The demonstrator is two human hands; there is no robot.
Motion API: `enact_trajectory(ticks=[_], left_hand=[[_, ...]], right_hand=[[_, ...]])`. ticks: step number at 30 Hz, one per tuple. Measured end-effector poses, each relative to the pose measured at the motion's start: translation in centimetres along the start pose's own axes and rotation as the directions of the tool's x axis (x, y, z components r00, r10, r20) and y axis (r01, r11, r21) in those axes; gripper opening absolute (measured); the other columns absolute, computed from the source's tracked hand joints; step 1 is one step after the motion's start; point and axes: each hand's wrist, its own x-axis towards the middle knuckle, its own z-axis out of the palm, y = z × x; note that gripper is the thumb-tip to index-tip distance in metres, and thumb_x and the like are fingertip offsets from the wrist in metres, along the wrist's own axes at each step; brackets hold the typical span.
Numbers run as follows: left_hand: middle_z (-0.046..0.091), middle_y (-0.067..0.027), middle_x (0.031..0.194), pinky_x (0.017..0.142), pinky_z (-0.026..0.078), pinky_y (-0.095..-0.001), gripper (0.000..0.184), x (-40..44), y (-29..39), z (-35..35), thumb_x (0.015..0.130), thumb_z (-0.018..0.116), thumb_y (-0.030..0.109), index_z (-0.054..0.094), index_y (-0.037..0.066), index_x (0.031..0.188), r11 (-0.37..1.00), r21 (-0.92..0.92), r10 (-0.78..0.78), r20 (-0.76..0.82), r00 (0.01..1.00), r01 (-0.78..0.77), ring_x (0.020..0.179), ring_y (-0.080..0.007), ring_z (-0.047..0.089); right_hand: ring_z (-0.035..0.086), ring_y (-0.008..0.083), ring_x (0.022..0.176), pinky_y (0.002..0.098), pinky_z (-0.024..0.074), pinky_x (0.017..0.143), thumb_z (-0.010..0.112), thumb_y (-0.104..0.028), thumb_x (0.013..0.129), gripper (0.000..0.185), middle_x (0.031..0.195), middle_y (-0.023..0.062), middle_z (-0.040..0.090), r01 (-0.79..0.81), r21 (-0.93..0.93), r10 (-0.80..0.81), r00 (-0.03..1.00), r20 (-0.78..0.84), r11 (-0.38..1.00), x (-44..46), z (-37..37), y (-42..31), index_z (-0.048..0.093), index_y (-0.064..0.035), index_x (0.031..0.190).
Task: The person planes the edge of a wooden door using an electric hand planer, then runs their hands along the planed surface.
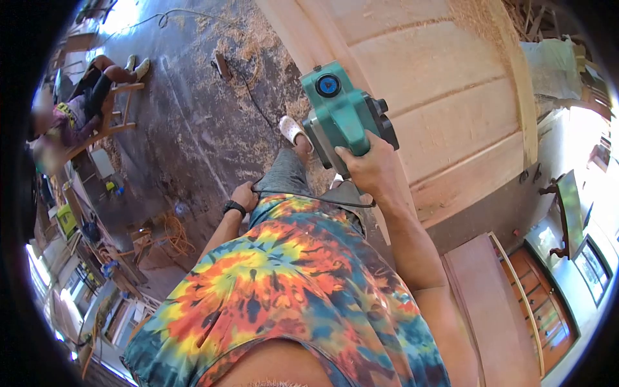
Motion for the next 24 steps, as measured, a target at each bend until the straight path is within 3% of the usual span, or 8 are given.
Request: enact_trajectory(ticks=[4, 6, 12, 13, 16, 18, 24], left_hand=[[0.07, -0.0245, 0.105, 0.09, 0.051, -0.0485, 0.027, 4.2, -0.8, -7.1, 0.088, 0.067, 0.026, 0.066, 0.002, 0.101, 1.0, -0.031, -0.001, 0.078, 0.997, 0.004, 0.105, -0.0418, 0.065], [0.07, -0.0243, 0.104, 0.089, 0.052, -0.0489, 0.03, 7.4, -2.1, -6.8, 0.087, 0.069, 0.029, 0.068, 0.003, 0.101, 0.998, -0.045, 0.052, 0.024, 0.998, -0.051, 0.103, -0.0419, 0.065], [0.07, -0.0257, 0.099, 0.087, 0.052, -0.0492, 0.031, 12.0, -2.6, -12.9, 0.087, 0.069, 0.031, 0.069, 0.002, 0.096, 0.994, -0.107, -0.002, 0.011, 1.0, 0.004, 0.1, -0.0432, 0.066], [0.07, -0.0257, 0.099, 0.087, 0.052, -0.0492, 0.031, 12.5, -2.8, -14.4, 0.087, 0.069, 0.031, 0.069, 0.002, 0.096, 0.994, -0.108, 0.0, 0.008, 1.0, 0.001, 0.1, -0.0432, 0.066], [0.07, -0.0258, 0.098, 0.088, 0.052, -0.0495, 0.029, 14.0, -3.6, -17.6, 0.086, 0.067, 0.029, 0.07, 0.002, 0.096, 0.993, -0.116, 0.015, -0.027, 1.0, -0.018, 0.1, -0.0433, 0.066], [0.07, -0.0259, 0.096, 0.081, 0.051, -0.0483, 0.039, 15.4, -4.3, -19.0, 0.09, 0.068, 0.04, 0.069, 0.001, 0.096, 0.994, -0.1, 0.048, -0.047, 0.998, -0.052, 0.096, -0.0438, 0.066], [0.07, -0.0265, 0.106, 0.09, 0.052, -0.0472, 0.038, 19.1, -3.8, -24.6, 0.091, 0.067, 0.036, 0.071, 0.002, 0.107, 0.984, -0.165, -0.067, 0.026, 0.997, 0.07, 0.105, -0.0424, 0.066]], right_hand=[[0.073, 0.0296, 0.081, 0.0396, 0.0542, 0.074, 0.08, -0.02, 0.08, 0.03, 0.087, 0.0184, 0.074, 0.009, -0.051, -0.009, 1.0, -0.011, 0.999, 6.1, 2.1, -3.7, 0.073, -0.0017, 0.102], [0.054, 0.0119, 0.061, 0.033, 0.0454, 0.058, 0.082, -0.016, 0.079, 0.023, 0.065, 0.0032, 0.06, 0.06, 0.026, -0.058, 0.996, -0.062, 0.998, 9.7, 3.2, -3.5, 0.065, -0.0002, 0.08], [0.053, 0.0112, 0.061, 0.0326, 0.0449, 0.058, 0.082, -0.017, 0.079, 0.024, 0.064, 0.0015, 0.058, 0.14, -0.004, -0.14, 0.989, -0.044, 0.99, 18.8, 4.8, -9.6, 0.064, -0.0011, 0.077], [0.071, 0.0303, 0.08, 0.0398, 0.0533, 0.074, 0.08, -0.021, 0.078, 0.032, 0.085, 0.0195, 0.073, 0.089, -0.05, -0.089, 0.996, -0.001, 0.995, 20.4, 5.0, -10.9, 0.073, -0.0019, 0.102], [0.071, 0.0306, 0.08, 0.0392, 0.0534, 0.074, 0.08, -0.023, 0.077, 0.033, 0.086, 0.0191, 0.073, 0.101, -0.051, -0.102, 0.995, 0.0, 0.994, 24.8, 6.1, -14.5, 0.074, -0.003, 0.103], [0.071, 0.0308, 0.081, 0.0392, 0.0535, 0.075, 0.08, -0.024, 0.077, 0.034, 0.087, 0.0187, 0.073, 0.127, -0.066, -0.127, 0.992, 0.004, 0.99, 27.6, 6.9, -17.1, 0.074, -0.003, 0.103], [0.072, 0.032, 0.086, 0.0401, 0.0541, 0.078, 0.08, -0.026, 0.076, 0.037, 0.091, 0.0188, 0.074, 0.174, -0.076, -0.173, 0.985, 0.019, 0.982, 36.1, 8.6, -24.4, 0.074, -0.0029, 0.104]])
